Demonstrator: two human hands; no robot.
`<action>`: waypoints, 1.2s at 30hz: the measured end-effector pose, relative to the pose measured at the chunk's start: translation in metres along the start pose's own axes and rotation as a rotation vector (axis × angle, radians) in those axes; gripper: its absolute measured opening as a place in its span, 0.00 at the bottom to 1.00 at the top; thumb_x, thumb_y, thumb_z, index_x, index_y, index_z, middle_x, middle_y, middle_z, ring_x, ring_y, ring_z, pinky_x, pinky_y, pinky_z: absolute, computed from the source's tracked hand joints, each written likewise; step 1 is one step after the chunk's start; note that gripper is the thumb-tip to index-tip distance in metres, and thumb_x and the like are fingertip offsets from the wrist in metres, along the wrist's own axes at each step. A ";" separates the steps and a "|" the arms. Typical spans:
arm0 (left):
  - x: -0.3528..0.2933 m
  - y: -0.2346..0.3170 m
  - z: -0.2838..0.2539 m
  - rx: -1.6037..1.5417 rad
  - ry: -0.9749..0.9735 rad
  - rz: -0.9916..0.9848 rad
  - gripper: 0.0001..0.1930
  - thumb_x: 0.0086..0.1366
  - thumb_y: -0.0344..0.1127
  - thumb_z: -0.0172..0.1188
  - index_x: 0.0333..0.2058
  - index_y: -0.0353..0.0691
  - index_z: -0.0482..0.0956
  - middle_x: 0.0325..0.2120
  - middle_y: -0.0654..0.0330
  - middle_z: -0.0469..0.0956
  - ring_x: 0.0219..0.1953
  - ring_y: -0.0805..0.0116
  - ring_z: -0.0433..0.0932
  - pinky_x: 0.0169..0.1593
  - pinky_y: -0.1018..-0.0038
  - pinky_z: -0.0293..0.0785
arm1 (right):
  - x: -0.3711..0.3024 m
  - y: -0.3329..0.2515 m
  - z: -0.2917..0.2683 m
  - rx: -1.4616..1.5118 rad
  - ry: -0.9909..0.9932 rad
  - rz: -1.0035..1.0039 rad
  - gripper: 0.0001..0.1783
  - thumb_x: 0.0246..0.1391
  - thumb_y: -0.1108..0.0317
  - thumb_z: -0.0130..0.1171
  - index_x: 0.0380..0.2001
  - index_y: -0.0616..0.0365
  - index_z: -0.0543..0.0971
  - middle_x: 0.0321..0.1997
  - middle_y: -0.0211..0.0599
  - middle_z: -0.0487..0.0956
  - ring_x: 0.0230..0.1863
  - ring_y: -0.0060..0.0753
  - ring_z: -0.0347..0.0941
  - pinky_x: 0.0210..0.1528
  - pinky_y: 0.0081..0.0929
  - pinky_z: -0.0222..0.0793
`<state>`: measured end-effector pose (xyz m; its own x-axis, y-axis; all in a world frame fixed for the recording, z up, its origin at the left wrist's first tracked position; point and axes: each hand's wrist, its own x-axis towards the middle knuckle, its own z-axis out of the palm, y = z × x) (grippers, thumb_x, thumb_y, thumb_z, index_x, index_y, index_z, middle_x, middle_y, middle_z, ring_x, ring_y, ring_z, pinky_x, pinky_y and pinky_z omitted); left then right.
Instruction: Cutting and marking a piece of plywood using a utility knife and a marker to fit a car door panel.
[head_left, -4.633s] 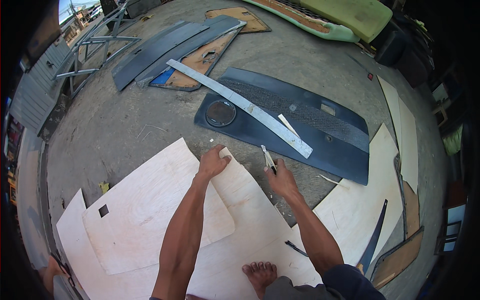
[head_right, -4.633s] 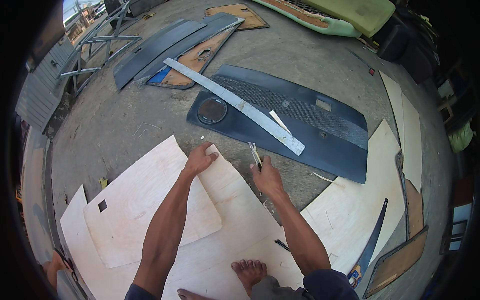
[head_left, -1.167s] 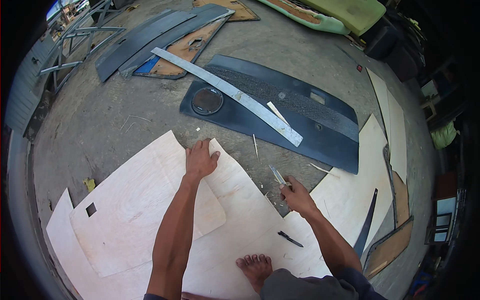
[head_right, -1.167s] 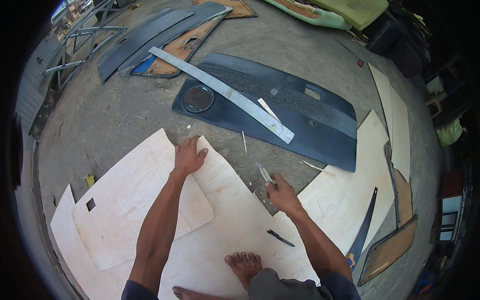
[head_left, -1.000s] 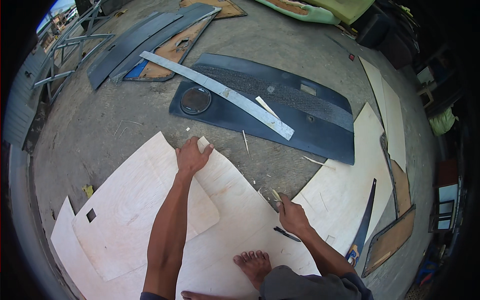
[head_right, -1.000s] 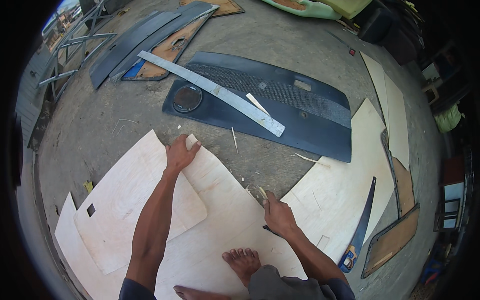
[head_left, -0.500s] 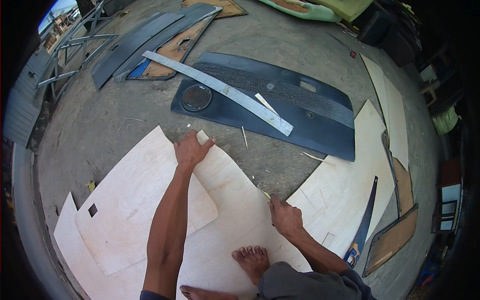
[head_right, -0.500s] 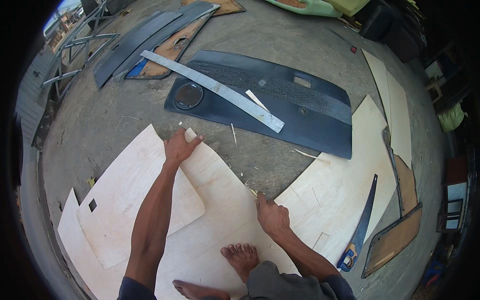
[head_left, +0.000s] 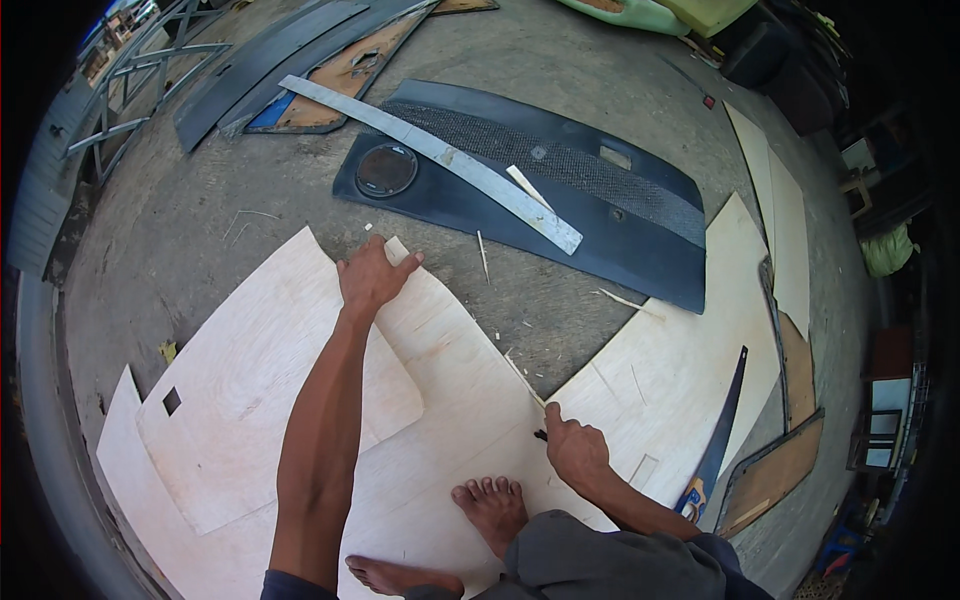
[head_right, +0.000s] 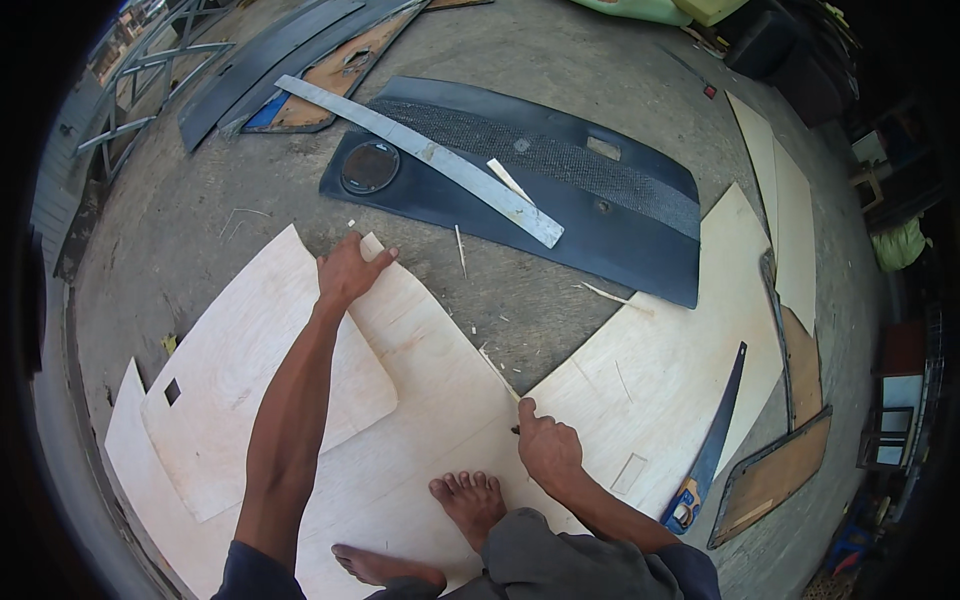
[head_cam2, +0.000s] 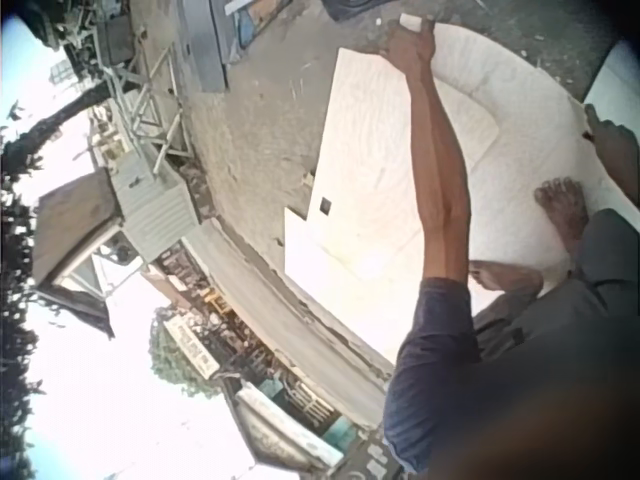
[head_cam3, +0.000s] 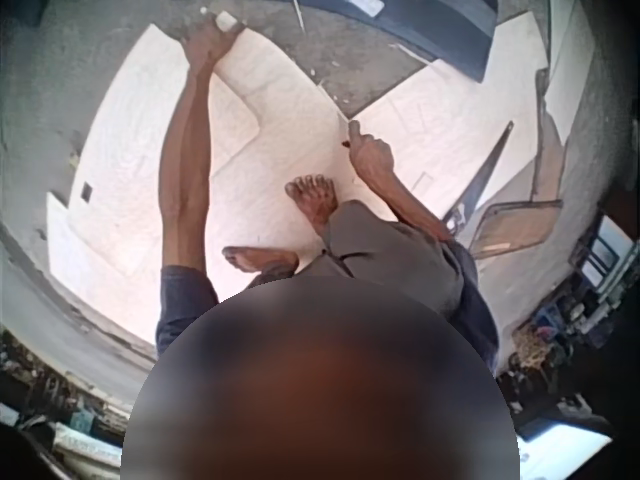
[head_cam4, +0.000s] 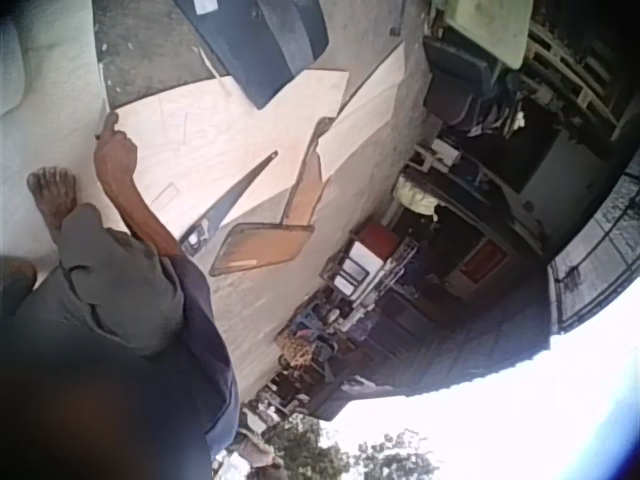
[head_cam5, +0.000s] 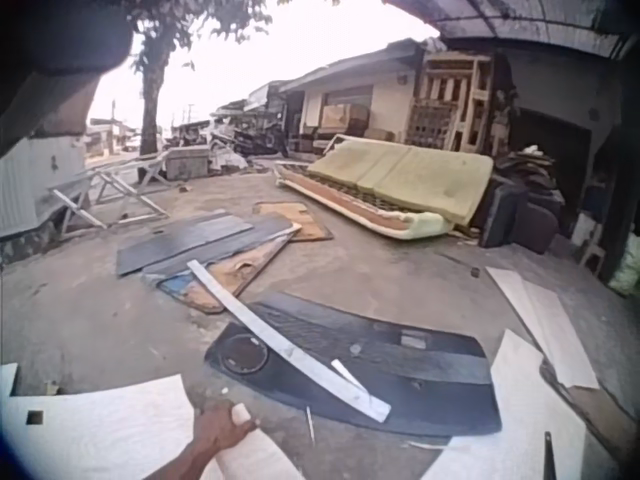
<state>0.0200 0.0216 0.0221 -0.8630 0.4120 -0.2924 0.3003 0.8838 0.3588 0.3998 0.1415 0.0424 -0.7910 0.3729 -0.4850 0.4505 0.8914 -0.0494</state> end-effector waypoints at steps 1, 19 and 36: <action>0.001 0.000 0.002 -0.001 -0.008 -0.001 0.43 0.61 0.68 0.62 0.59 0.33 0.73 0.57 0.43 0.77 0.62 0.48 0.75 0.67 0.44 0.58 | 0.000 0.000 -0.002 -0.013 -0.017 0.006 0.20 0.61 0.69 0.52 0.54 0.63 0.66 0.24 0.52 0.83 0.25 0.51 0.84 0.27 0.41 0.80; -0.002 -0.007 0.022 -0.015 0.063 0.020 0.44 0.60 0.68 0.62 0.61 0.34 0.73 0.57 0.43 0.77 0.62 0.47 0.74 0.68 0.47 0.57 | -0.037 0.006 -0.021 0.099 -0.096 0.078 0.12 0.71 0.60 0.45 0.45 0.59 0.68 0.21 0.52 0.82 0.25 0.58 0.83 0.27 0.51 0.77; -0.038 0.000 0.073 0.057 0.461 0.275 0.30 0.66 0.40 0.63 0.63 0.35 0.68 0.62 0.39 0.68 0.67 0.38 0.64 0.68 0.50 0.61 | -0.015 0.031 -0.009 0.533 -0.006 0.385 0.19 0.71 0.58 0.45 0.56 0.60 0.69 0.33 0.63 0.83 0.37 0.68 0.81 0.42 0.62 0.75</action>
<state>0.0829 0.0219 -0.0319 -0.8343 0.5014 0.2294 0.5510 0.7726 0.3153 0.4217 0.1656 0.0564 -0.5311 0.6368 -0.5589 0.8452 0.4444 -0.2968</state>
